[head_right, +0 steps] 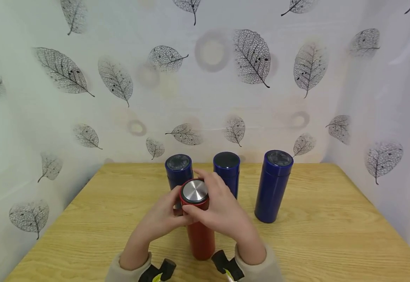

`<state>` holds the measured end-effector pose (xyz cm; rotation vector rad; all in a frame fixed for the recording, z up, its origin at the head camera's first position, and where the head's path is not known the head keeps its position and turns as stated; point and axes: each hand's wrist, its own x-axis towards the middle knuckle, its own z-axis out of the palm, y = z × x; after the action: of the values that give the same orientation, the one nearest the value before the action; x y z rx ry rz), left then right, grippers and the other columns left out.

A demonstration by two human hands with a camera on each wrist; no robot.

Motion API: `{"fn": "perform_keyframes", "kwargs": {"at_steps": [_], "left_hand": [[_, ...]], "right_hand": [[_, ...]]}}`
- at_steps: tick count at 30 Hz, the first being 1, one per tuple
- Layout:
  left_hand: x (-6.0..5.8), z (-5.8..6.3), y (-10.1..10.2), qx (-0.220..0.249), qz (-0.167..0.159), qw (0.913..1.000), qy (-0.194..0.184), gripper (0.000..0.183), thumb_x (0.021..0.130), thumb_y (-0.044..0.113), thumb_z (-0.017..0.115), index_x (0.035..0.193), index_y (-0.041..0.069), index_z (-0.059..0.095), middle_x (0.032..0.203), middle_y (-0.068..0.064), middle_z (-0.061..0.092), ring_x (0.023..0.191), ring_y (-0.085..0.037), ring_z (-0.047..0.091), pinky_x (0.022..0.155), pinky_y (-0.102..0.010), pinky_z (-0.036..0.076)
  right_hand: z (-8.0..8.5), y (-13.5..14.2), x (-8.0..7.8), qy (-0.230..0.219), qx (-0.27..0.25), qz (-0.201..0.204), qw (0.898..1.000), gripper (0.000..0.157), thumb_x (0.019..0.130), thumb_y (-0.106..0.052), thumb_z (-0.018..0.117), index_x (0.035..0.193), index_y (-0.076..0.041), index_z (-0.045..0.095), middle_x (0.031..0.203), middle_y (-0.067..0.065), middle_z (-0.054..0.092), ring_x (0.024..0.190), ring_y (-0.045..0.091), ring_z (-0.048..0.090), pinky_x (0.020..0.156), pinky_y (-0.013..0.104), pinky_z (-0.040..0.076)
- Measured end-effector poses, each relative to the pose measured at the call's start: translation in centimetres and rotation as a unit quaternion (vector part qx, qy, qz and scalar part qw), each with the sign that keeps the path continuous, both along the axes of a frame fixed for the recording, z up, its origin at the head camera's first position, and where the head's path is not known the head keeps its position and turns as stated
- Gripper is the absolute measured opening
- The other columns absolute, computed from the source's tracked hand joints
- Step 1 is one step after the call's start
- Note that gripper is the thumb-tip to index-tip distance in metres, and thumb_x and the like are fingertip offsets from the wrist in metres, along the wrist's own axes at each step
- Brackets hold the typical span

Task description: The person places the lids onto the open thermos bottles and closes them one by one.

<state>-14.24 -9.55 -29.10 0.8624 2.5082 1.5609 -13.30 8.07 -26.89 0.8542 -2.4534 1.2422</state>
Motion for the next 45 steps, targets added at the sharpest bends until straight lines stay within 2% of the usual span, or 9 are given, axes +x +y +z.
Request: {"fn": "perform_keyframes", "kwargs": {"at_steps": [4,7,15,19,25,32,35,37,45], "left_hand": [[0.1,0.1,0.0,-0.003,-0.003,1.0000,0.002,0.050,0.077,0.021,0.069,0.117,0.003,0.044,0.111,-0.006,0.053,0.098,-0.016,0.052,0.083,-0.032,0.044],[0.1,0.1,0.0,-0.010,0.001,0.9999,0.003,0.050,0.077,0.021,0.069,0.116,0.003,0.045,0.110,-0.006,0.053,0.097,-0.016,0.052,0.082,-0.032,0.044],[0.1,0.0,0.0,-0.003,0.001,1.0000,0.005,0.054,0.075,0.023,0.072,0.117,0.002,0.044,0.112,-0.008,0.052,0.098,-0.017,0.052,0.080,-0.029,0.045],[-0.1,0.0,0.0,0.019,-0.001,0.9998,-0.002,0.057,0.074,0.022,0.072,0.119,0.002,0.043,0.113,-0.008,0.052,0.098,-0.017,0.053,0.080,-0.028,0.045],[-0.1,-0.1,0.0,0.015,0.000,0.9999,-0.006,0.053,0.075,0.019,0.071,0.117,0.001,0.045,0.111,-0.008,0.053,0.095,-0.017,0.053,0.078,-0.028,0.045],[-0.1,-0.2,-0.1,0.004,0.006,1.0000,0.000,0.049,0.075,0.017,0.071,0.115,0.001,0.047,0.110,-0.008,0.054,0.096,-0.017,0.052,0.081,-0.030,0.044],[0.0,-0.2,-0.1,0.004,0.006,1.0000,0.000,0.051,0.075,0.017,0.071,0.116,0.001,0.046,0.111,-0.008,0.054,0.097,-0.018,0.052,0.082,-0.031,0.044],[0.0,-0.2,-0.1,0.006,0.003,1.0000,-0.002,0.052,0.075,0.018,0.072,0.117,0.001,0.046,0.111,-0.008,0.054,0.098,-0.018,0.052,0.081,-0.031,0.045],[-0.2,-0.3,0.0,0.016,-0.013,0.9998,-0.006,0.058,0.073,0.023,0.073,0.120,0.004,0.043,0.113,-0.006,0.053,0.098,-0.017,0.053,0.080,-0.032,0.045]], "right_hand": [[-0.3,-0.8,0.0,-0.011,0.012,-0.070,0.997,0.073,0.069,-0.038,0.074,0.127,-0.012,0.039,0.104,0.004,0.041,0.090,0.017,0.045,0.072,0.032,0.045],[-0.4,-1.0,0.0,-0.011,0.029,-0.082,0.996,0.074,0.069,-0.046,0.071,0.128,-0.014,0.039,0.105,0.006,0.039,0.091,0.019,0.043,0.072,0.033,0.044],[0.1,0.3,0.0,-0.016,0.005,0.057,0.998,0.062,0.081,-0.017,0.064,0.132,-0.007,0.030,0.121,0.007,0.044,0.103,0.017,0.049,0.083,0.038,0.043],[0.2,0.6,-0.1,-0.010,0.001,0.073,0.997,0.061,0.082,-0.013,0.062,0.132,-0.004,0.029,0.122,0.009,0.046,0.103,0.017,0.050,0.084,0.037,0.043],[0.2,0.4,0.1,-0.019,-0.005,0.034,0.999,0.065,0.079,-0.020,0.068,0.132,-0.009,0.032,0.123,0.008,0.045,0.108,0.019,0.047,0.085,0.039,0.042],[-0.3,-0.6,0.1,-0.016,0.001,-0.058,0.998,0.076,0.067,-0.038,0.075,0.129,-0.013,0.038,0.106,0.003,0.044,0.092,0.016,0.045,0.073,0.033,0.045],[-0.4,-0.9,0.0,-0.013,0.019,-0.077,0.997,0.078,0.066,-0.046,0.073,0.128,-0.013,0.039,0.103,0.004,0.042,0.089,0.018,0.043,0.070,0.032,0.044],[-0.4,-0.8,0.1,-0.017,0.021,-0.060,0.998,0.076,0.069,-0.045,0.072,0.129,-0.013,0.038,0.108,0.005,0.042,0.093,0.019,0.045,0.073,0.033,0.045],[0.1,0.8,-0.1,-0.027,-0.004,0.074,0.997,0.065,0.082,-0.017,0.064,0.134,-0.009,0.027,0.129,0.012,0.040,0.110,0.021,0.046,0.087,0.042,0.040]]}}
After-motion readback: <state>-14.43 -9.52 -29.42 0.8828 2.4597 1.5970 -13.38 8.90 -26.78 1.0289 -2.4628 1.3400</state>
